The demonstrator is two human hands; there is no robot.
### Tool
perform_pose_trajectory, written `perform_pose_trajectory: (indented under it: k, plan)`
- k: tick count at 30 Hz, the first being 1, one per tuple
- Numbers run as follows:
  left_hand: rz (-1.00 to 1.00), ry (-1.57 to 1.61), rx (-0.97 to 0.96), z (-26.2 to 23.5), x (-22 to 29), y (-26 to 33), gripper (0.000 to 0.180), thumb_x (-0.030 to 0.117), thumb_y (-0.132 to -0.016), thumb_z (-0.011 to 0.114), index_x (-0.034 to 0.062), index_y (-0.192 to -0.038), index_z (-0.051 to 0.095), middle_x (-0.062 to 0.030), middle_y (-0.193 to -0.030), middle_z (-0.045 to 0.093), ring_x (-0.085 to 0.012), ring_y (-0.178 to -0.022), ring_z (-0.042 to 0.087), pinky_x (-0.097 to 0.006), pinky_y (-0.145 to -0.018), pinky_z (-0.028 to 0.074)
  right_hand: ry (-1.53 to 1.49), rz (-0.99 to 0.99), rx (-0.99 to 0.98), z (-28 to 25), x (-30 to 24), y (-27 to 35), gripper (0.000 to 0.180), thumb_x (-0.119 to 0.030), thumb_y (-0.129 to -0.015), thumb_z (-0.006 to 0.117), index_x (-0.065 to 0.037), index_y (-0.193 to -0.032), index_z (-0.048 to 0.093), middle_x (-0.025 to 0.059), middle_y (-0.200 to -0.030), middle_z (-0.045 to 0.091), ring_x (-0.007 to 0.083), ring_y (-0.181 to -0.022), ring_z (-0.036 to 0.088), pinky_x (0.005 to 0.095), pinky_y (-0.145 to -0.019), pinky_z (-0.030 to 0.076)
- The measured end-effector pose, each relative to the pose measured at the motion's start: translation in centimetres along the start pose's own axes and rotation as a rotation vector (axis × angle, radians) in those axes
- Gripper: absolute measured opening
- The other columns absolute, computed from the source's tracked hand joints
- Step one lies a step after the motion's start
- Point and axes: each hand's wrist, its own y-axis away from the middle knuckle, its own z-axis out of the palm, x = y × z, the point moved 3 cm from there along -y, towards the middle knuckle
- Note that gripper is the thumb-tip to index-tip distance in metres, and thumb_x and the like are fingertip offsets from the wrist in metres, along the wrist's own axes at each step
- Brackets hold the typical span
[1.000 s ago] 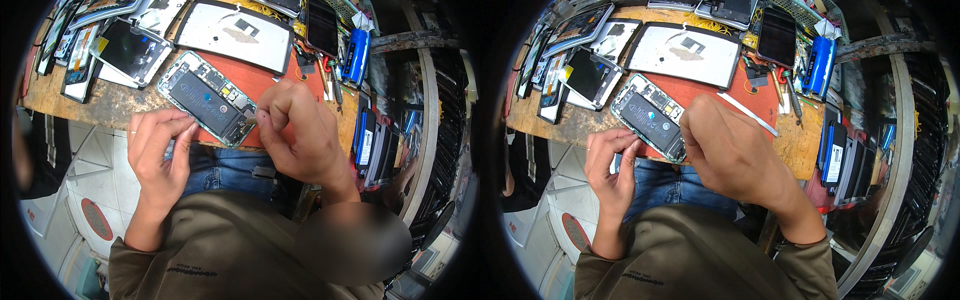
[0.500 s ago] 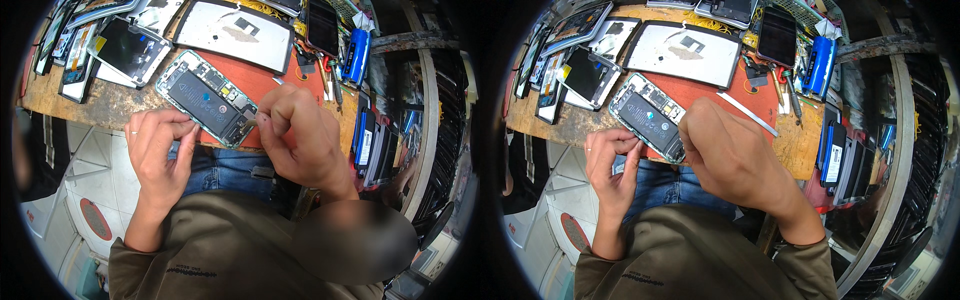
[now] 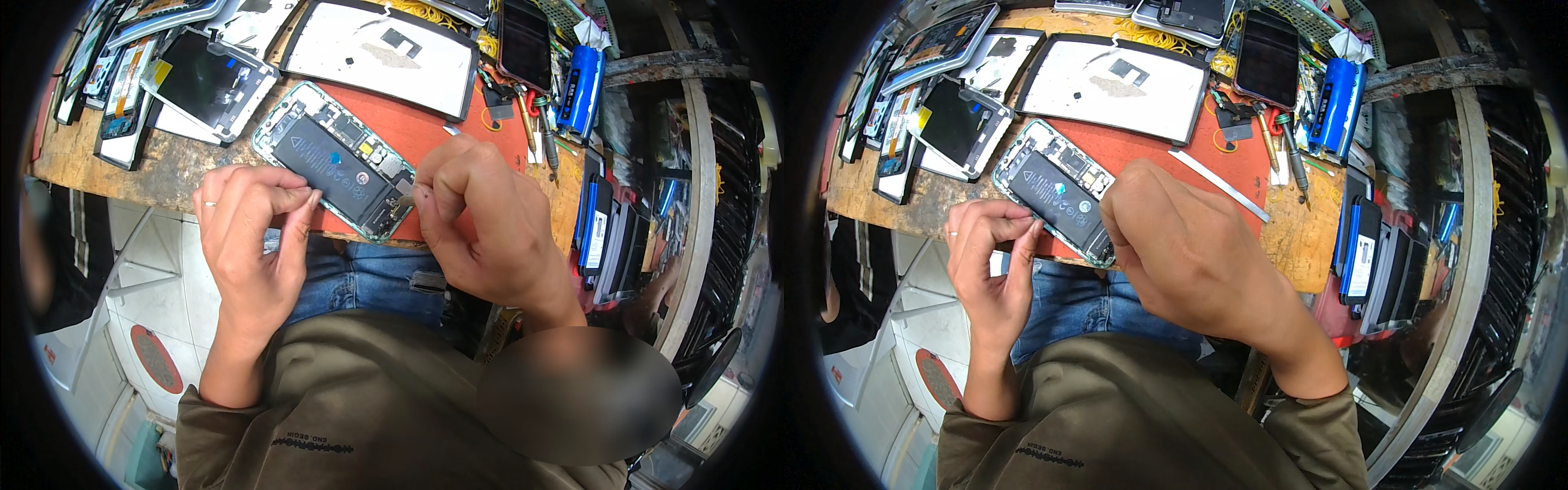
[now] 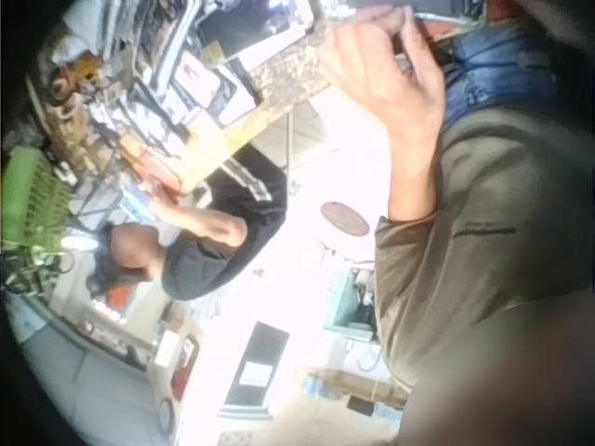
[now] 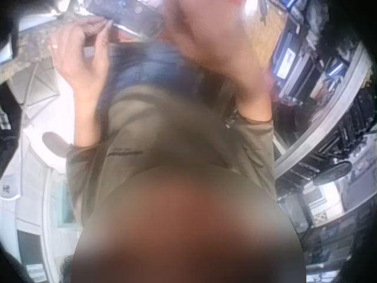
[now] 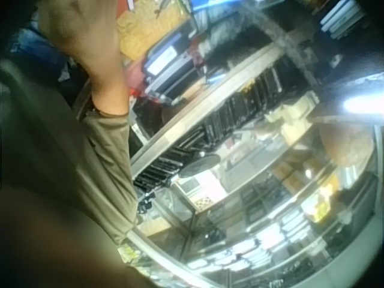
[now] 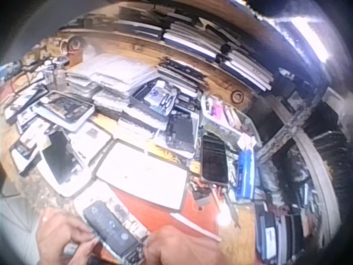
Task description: The person uses a screwdriver to remove screws from a disassembled smartphone and manipulates internal components with their fingers. They repeatedly adjust the motherboard and connectors while working at a cluttered repair bench.
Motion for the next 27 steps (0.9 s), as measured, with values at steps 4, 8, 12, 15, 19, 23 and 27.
perform_pose_trajectory:
  k: [4, 8, 12, 15, 19, 23, 27]
  plan:
    - [0.006, 0.027, -0.071, 0.3, 0.6, -0.5, 0.019, 0.002, -0.084, 0.087, 0.0081, -0.089, 0.070, -0.0056, -0.099, 0.075, -0.0297, -0.098, 0.064, -0.042, -0.091, 0.042, 0.120, -0.035, -0.051, 0.3, -0.4, -0.2, 0.029, 0.015, -0.089, 0.078, -0.002, -0.095, 0.055, 0.0112, -0.082, 0.061, 0.0300, -0.068, 0.066, 0.0387, -0.059, 0.050]
    - [0.018, 0.124, -0.226, 0.8, 1.0, -1.7, 0.018, 0.003, -0.083, 0.086, 0.0086, -0.089, 0.070, -0.0052, -0.098, 0.071, -0.0309, -0.099, 0.062, -0.044, -0.091, 0.042, 0.124, -0.036, -0.135, 0.0, -1.2, -0.3, 0.028, 0.014, -0.084, 0.077, -0.002, -0.095, 0.057, 0.0115, -0.083, 0.061, 0.0339, -0.074, 0.066, 0.0436, -0.066, 0.051]
    - [0.041, 0.137, -0.394, 1.8, 1.2, -2.9, 0.018, 0.004, -0.082, 0.085, 0.0095, -0.089, 0.070, -0.0058, -0.097, 0.065, -0.0327, -0.101, 0.059, -0.046, -0.090, 0.042, 0.131, -0.013, -0.167, -0.2, -0.9, -0.7, 0.030, 0.014, -0.078, 0.073, -0.002, -0.097, 0.057, 0.0120, -0.086, 0.060, 0.0363, -0.085, 0.070, 0.0450, -0.073, 0.051]
    - [0.051, 0.120, -0.400, 1.9, 1.2, -3.1, 0.019, 0.006, -0.082, 0.087, 0.0102, -0.089, 0.070, -0.0049, -0.098, 0.065, -0.0327, -0.102, 0.058, -0.045, -0.090, 0.041, -0.001, -0.007, -0.171, -0.4, -0.6, -0.7, 0.031, 0.015, -0.076, 0.069, -0.002, -0.099, 0.056, 0.0122, -0.089, 0.061, 0.0372, -0.091, 0.072, 0.0442, -0.075, 0.053]
    - [0.035, 0.130, -0.414, 1.9, 1.2, -3.0, 0.022, 0.007, -0.080, 0.089, 0.0085, -0.088, 0.068, -0.0061, -0.098, 0.061, -0.0333, -0.101, 0.057, -0.045, -0.091, 0.039, 0.074, -0.003, -0.144, -0.8, -0.6, -0.2, 0.035, 0.016, -0.073, 0.062, 0.000, -0.103, 0.053, 0.0133, -0.090, 0.060, 0.0377, -0.094, 0.074, 0.0435, -0.077, 0.056]
    - [0.033, 0.144, -0.437, 2.0, 1.0, -3.1, 0.022, 0.009, -0.081, 0.089, 0.0087, -0.086, 0.068, -0.0060, -0.097, 0.061, -0.0330, -0.100, 0.056, -0.045, -0.090, 0.038, 0.026, 0.012, -0.137, -0.9, -0.2, -0.1, 0.038, 0.016, -0.074, 0.061, 0.001, -0.106, 0.049, 0.0161, -0.093, 0.063, 0.0360, -0.091, 0.074, 0.0411, -0.075, 0.057]
    - [0.032, 0.153, -0.443, 2.0, 0.9, -3.1, 0.022, 0.009, -0.081, 0.089, 0.0085, -0.086, 0.068, -0.0062, -0.097, 0.061, -0.0327, -0.100, 0.056, -0.045, -0.091, 0.038, -0.040, 0.041, -0.139, -1.0, 0.0, -0.1, 0.035, 0.015, -0.080, 0.063, 0.000, -0.106, 0.046, 0.0192, -0.096, 0.067, 0.0321, -0.082, 0.071, 0.0366, -0.072, 0.056]
